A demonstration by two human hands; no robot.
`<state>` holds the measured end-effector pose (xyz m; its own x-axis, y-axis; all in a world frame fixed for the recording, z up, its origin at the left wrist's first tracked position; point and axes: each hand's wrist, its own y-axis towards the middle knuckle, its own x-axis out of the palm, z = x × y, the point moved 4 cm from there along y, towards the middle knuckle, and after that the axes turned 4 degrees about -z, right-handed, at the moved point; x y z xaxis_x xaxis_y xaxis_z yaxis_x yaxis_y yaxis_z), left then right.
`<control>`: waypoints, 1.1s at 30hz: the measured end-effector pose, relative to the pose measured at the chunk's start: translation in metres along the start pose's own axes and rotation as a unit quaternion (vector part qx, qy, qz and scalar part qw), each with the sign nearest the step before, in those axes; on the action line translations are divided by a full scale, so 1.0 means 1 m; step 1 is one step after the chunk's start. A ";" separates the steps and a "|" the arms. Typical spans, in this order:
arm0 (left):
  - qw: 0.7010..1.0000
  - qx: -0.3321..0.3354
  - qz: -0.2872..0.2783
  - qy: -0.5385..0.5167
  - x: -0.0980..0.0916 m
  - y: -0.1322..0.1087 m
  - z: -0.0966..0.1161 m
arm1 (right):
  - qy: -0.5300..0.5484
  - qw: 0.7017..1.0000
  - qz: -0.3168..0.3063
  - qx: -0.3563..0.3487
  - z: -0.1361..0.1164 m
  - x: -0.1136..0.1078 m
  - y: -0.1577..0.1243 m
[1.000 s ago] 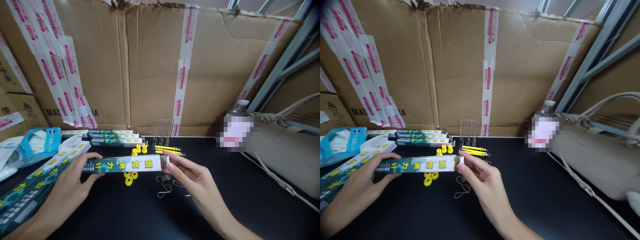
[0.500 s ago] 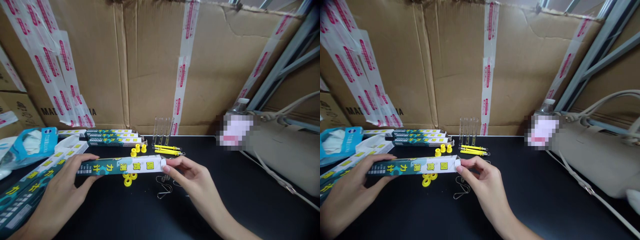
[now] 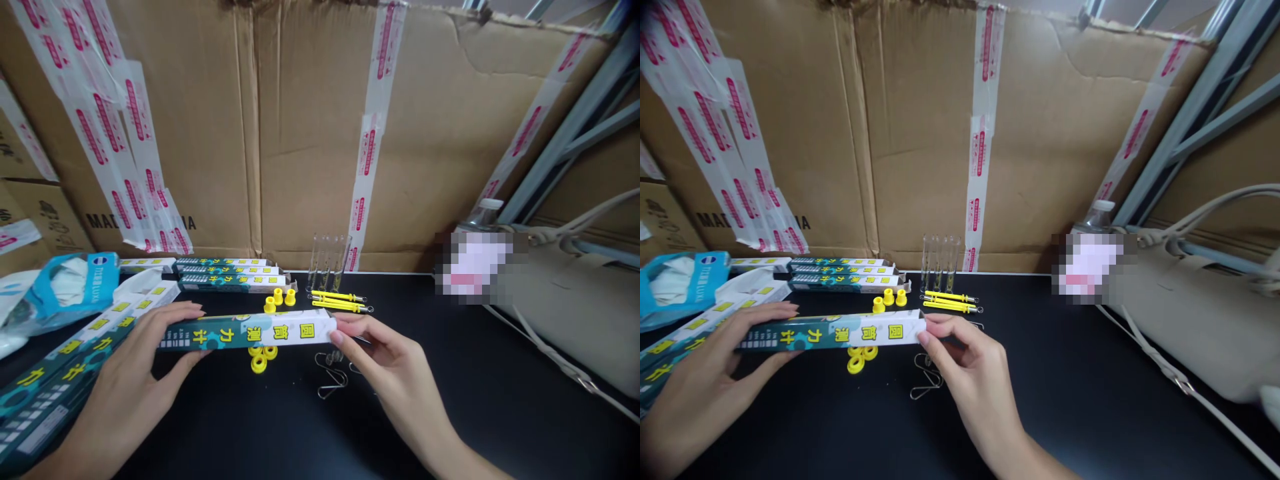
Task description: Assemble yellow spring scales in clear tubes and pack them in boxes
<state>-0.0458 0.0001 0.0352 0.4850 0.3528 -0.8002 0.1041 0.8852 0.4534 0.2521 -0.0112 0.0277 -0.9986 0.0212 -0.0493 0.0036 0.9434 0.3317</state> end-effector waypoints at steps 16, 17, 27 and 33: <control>0.993 0.007 0.021 -0.113 0.004 0.003 -0.009 | 0.023 0.996 -0.078 -0.041 -0.002 0.009 -0.007; 0.989 0.010 0.029 -0.142 0.004 0.004 -0.007 | 0.038 0.996 -0.071 -0.035 -0.002 0.008 -0.006; 0.951 0.013 -0.052 -0.304 -0.002 -0.002 0.015 | 0.040 0.997 0.051 0.038 -0.003 -0.019 0.014; 0.888 -0.063 -0.174 -0.422 0.005 -0.009 0.025 | 0.049 0.993 0.079 0.074 -0.001 -0.033 0.023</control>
<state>-0.0225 -0.0133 0.0367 0.9259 -0.2532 -0.2804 0.3020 0.9420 0.1465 0.2849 0.0100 0.0376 -0.9852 0.1476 0.0870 0.1615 0.9694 0.1847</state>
